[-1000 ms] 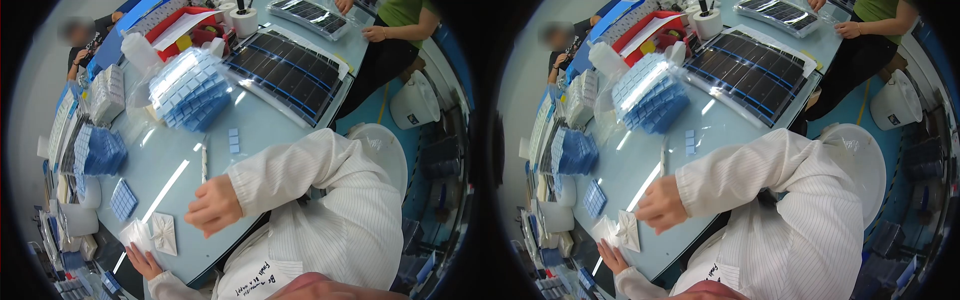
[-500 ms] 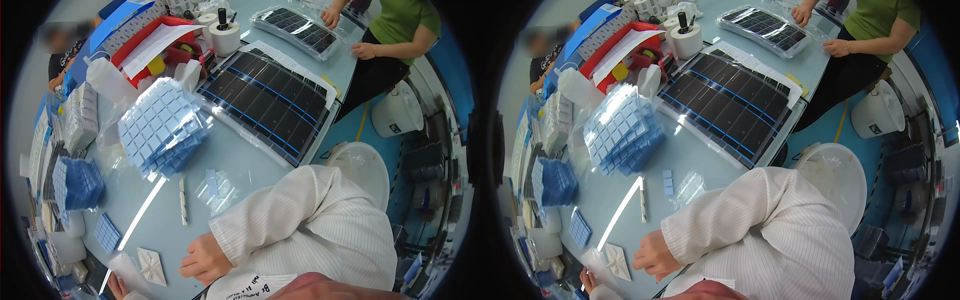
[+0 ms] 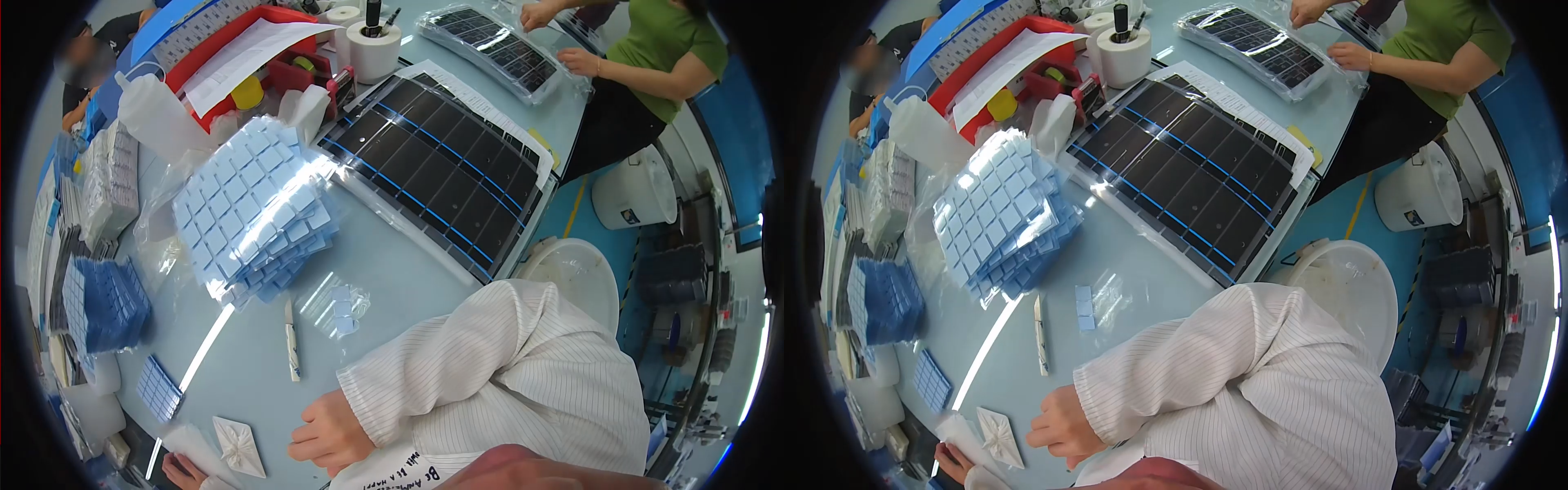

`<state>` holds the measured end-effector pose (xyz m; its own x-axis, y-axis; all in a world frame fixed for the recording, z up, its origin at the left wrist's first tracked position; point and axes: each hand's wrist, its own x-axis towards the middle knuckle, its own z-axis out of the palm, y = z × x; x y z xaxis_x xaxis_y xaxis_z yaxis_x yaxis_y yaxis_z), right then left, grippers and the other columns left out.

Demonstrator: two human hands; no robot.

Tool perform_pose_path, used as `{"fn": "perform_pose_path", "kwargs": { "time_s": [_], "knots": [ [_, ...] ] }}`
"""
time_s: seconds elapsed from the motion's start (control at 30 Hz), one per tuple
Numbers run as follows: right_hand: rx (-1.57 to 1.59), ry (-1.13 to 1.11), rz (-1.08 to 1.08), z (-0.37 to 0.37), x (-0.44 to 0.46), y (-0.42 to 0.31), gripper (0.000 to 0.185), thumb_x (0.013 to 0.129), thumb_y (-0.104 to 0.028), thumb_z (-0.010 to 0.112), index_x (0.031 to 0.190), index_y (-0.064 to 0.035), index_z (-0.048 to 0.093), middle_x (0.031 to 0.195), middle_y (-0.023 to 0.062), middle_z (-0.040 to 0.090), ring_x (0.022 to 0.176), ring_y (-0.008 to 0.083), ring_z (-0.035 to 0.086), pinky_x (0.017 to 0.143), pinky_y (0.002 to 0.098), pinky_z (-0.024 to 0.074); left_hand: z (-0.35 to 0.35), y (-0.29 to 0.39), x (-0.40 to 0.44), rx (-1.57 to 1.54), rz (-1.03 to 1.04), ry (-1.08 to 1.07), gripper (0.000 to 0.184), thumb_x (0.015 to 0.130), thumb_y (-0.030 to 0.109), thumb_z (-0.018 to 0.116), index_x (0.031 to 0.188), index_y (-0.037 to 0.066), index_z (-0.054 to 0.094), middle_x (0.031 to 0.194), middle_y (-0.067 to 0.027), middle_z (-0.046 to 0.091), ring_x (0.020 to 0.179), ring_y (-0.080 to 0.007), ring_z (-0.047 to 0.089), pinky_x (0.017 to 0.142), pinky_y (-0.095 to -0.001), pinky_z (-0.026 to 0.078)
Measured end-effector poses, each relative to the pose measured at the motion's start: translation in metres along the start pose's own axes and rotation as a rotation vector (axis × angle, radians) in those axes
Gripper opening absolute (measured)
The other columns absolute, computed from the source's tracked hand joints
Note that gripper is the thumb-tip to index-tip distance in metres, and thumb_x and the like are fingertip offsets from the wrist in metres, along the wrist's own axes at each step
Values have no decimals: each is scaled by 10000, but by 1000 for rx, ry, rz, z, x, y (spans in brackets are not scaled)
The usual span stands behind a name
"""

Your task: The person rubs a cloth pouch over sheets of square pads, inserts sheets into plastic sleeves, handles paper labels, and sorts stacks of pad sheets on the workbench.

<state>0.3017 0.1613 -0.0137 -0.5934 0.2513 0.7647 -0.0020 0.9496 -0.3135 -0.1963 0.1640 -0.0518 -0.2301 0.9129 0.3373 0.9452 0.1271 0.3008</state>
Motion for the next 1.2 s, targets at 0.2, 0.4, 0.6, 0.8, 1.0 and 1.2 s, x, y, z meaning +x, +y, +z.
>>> {"fn": "perform_pose_path", "kwargs": {
  "time_s": [0.2,0.4,0.6,0.8,1.0,1.2],
  "knots": [
    [-62,3,5,-6,2,-1,341,835,-322,652,706,-14,579,859,91,514,770,195,548,527,309,412,-3,-15,-10,-47,-68,-47,383,951,285,591,1210,5,558,1152,-150,568,1005,-238,581,857,-313,470],
    [-339,87,18,-35,12,-1,244,796,-230,654,729,-6,583,915,140,568,728,206,560,525,300,400,-6,10,-14,-3,-170,-51,436,972,326,537,1313,56,514,996,-106,612,833,-192,573,753,-277,461],
    [-815,162,688,-136,-18,-34,353,658,-70,773,991,-42,661,1041,143,628,903,293,625,731,372,519,-7,26,-17,28,-152,-10,428,972,377,531,1282,83,563,1089,-113,628,900,-201,585,835,-290,454],
    [-1129,148,1171,-180,-100,-48,629,683,-234,826,1223,-5,599,1340,189,541,1255,346,491,1038,408,390,-11,25,-16,-9,-241,-87,391,985,323,536,1271,56,553,893,-57,606,746,-131,552,651,-253,449],
    [-1008,114,1469,-167,-105,-52,661,781,-396,764,1280,-10,568,1415,229,458,1353,343,406,1075,426,378,-5,20,-17,-83,-150,-8,393,978,339,544,1269,76,560,925,-57,606,780,-136,548,697,-254,443],
    [-1178,-40,1240,-167,-102,-51,431,836,-236,719,1179,9,630,1234,232,607,1170,344,587,978,381,472,-9,10,-15,-113,-268,-87,409,968,359,553,1280,96,567,1119,-104,631,941,-179,582,836,-272,449]
  ]
}}
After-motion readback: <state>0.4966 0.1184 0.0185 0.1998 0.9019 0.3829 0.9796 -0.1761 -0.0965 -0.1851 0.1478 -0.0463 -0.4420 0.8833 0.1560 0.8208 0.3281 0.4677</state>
